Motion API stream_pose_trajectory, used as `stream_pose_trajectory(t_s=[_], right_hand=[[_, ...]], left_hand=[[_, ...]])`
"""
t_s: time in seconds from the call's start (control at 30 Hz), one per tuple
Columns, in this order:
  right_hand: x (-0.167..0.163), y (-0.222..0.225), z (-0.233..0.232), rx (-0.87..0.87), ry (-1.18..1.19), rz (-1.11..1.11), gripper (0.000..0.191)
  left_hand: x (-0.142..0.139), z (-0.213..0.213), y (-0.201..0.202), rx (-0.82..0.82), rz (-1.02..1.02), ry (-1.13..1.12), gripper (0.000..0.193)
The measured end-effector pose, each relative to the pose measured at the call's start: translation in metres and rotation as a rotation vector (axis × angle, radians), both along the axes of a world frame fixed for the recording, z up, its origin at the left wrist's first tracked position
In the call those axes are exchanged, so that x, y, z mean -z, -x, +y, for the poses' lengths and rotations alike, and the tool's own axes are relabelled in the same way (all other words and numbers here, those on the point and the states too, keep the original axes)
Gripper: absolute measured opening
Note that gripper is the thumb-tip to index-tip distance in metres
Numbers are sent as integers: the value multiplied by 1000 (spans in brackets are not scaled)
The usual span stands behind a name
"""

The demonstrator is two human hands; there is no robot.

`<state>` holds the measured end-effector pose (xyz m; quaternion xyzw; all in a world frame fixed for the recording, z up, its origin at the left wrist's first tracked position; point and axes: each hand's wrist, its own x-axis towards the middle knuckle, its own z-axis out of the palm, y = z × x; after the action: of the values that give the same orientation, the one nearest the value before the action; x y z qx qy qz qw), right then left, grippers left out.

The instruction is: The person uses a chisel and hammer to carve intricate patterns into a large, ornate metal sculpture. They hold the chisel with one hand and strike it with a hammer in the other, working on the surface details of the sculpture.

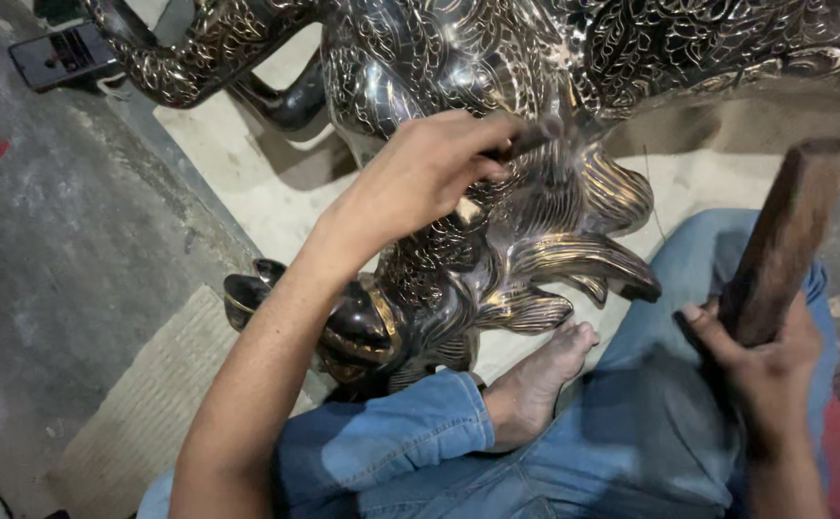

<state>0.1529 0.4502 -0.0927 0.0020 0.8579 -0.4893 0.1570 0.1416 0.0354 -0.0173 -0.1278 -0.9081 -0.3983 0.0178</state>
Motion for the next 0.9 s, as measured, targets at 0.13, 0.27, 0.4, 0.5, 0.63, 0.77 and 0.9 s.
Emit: stream_pose_trajectory(t_s=[0.13, 0.27, 0.4, 0.5, 0.63, 0.77, 0.9], right_hand=[[-14, 0, -30, -117, 63, 95, 52], [-31, -5, -55, -208, -107, 338, 52], [-41, -1, -70, 42, 250, 150, 66], [-38, 18, -66, -416, -228, 590, 81], [-16, 20, -56, -359, -210, 608, 86], [6, 10, -46, -328, -112, 585, 85], [14, 9, -46, -258, 160, 593, 88]], left_hand=[[-4, -2, 5, 97, 83, 40, 39], [-4, -9, 10, 171, 84, 57, 45], [-2, -9, 9, 181, 106, 43, 42], [-2, -9, 9, 179, 104, 34, 42], [-2, -9, 11, 203, 125, 68, 36], [-2, -9, 10, 185, 127, 89, 36], [0, -8, 9, 171, 129, 40, 39]])
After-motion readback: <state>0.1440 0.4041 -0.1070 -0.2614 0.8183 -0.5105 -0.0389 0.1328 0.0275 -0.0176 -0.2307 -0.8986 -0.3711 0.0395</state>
